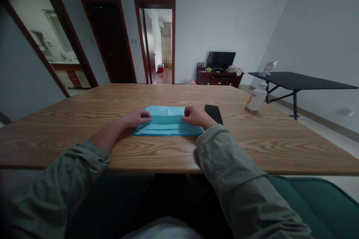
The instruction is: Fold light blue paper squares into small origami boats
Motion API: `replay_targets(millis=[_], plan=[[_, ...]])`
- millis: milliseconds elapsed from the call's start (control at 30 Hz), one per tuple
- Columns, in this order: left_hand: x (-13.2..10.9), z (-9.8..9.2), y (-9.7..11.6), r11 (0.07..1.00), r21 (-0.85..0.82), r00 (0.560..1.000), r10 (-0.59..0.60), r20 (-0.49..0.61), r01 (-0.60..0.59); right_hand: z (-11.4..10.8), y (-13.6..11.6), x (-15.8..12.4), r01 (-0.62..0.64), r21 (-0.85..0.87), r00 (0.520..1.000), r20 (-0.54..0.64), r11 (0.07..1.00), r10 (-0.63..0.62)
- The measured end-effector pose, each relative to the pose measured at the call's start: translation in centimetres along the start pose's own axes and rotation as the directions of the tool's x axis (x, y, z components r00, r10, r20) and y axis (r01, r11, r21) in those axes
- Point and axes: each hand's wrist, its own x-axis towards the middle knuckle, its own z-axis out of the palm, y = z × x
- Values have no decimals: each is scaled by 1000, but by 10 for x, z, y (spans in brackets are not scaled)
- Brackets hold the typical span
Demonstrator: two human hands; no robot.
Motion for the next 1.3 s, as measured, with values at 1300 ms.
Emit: replay_targets(millis=[1300], plan=[[4, 7, 6, 982, -182, 989, -83, -119, 60, 27, 8, 15, -68, 108, 997, 37, 992, 64]])
